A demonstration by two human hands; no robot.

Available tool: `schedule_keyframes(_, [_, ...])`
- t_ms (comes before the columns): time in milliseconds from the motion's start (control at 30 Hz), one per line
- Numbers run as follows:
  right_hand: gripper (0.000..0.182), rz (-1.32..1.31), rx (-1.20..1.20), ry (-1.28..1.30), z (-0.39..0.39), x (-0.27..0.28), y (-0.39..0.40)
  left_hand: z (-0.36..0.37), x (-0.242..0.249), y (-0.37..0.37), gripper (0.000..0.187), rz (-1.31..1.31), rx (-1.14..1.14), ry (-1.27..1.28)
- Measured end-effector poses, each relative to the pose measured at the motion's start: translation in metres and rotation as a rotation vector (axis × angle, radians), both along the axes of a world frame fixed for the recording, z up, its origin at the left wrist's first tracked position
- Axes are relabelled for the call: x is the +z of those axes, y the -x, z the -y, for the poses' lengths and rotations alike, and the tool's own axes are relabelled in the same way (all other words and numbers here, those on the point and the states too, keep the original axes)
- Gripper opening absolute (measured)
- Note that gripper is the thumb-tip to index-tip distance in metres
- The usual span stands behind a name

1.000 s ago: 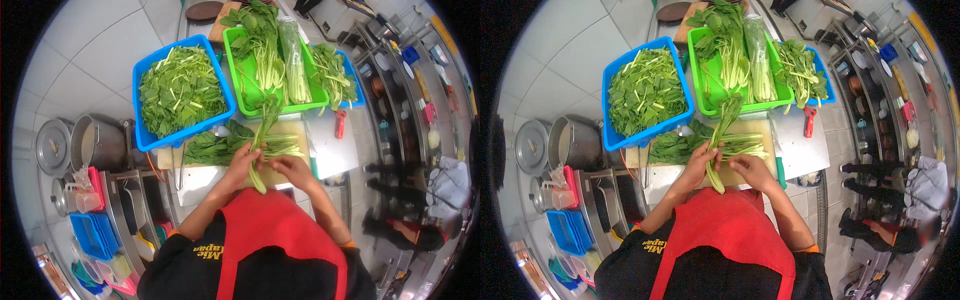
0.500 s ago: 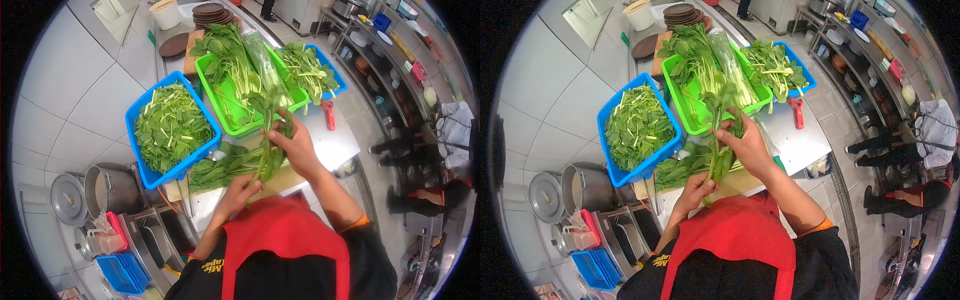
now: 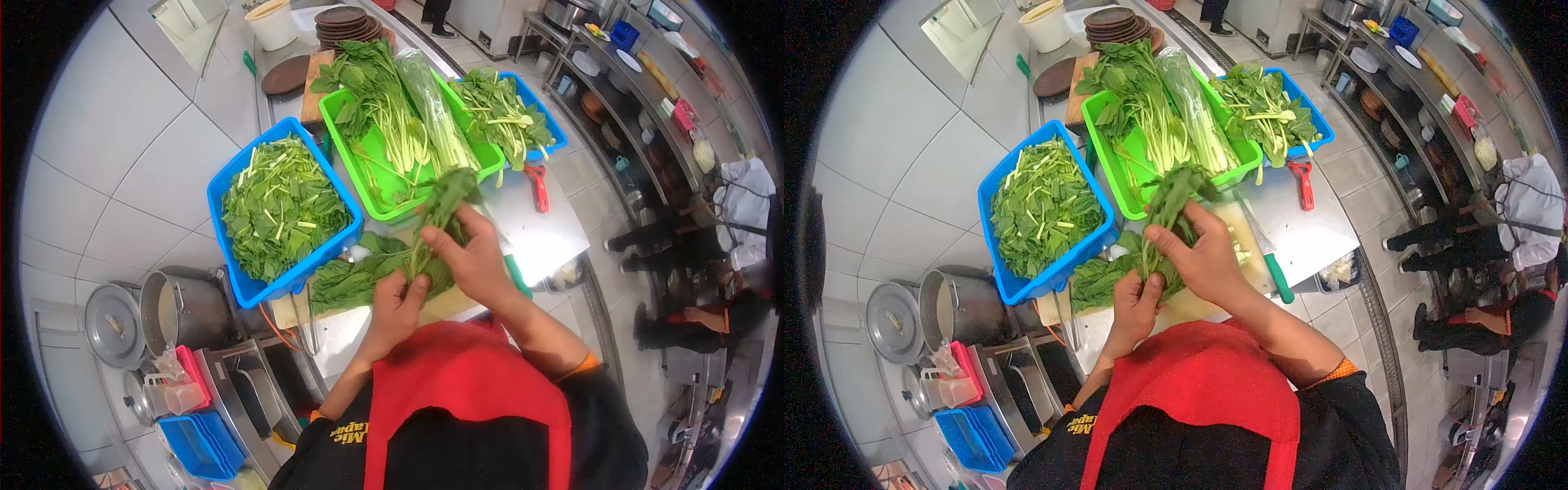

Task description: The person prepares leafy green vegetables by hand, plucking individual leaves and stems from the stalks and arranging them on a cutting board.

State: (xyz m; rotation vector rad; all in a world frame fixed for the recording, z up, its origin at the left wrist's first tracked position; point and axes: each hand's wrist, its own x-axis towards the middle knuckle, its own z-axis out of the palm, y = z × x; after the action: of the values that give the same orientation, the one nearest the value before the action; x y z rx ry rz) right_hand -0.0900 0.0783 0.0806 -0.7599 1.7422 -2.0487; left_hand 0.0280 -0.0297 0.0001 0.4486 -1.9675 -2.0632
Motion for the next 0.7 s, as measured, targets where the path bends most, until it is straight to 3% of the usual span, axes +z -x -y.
schedule_keyframes(67, [0.026, 0.059, -0.014, 0.006, -0.005, 0.006, 0.007, 0.004, -0.009, -0.002, 0.027, -0.081, -0.071, 0.145])
schedule_keyframes(200, [0.022, 0.078, 0.005, -0.010, -0.010, 0.000, 0.010, -0.005, 0.015, -0.001, 0.027, -0.036, -0.139, 0.092])
schedule_keyframes(267, [0.022, 0.057, 0.028, -0.026, -0.009, -0.003, 0.006, -0.020, 0.033, 0.011, 0.025, -0.211, 0.102, 0.052])
schedule_keyframes(400, [0.020, -0.036, 0.025, -0.034, -0.007, -0.007, 0.006, -0.003, 0.037, 0.009, 0.025, -0.166, 0.050, 0.286])
schedule_keyframes(533, [0.037, -0.201, -0.016, -0.146, -0.015, -0.006, 0.020, -0.006, 0.039, 0.007, 0.037, -0.141, 0.140, 0.055])
schedule_keyframes(700, [0.037, -0.346, -0.059, -0.333, -0.023, -0.002, 0.019, -0.007, 0.042, 0.005, 0.049, -0.115, 0.221, -0.025])
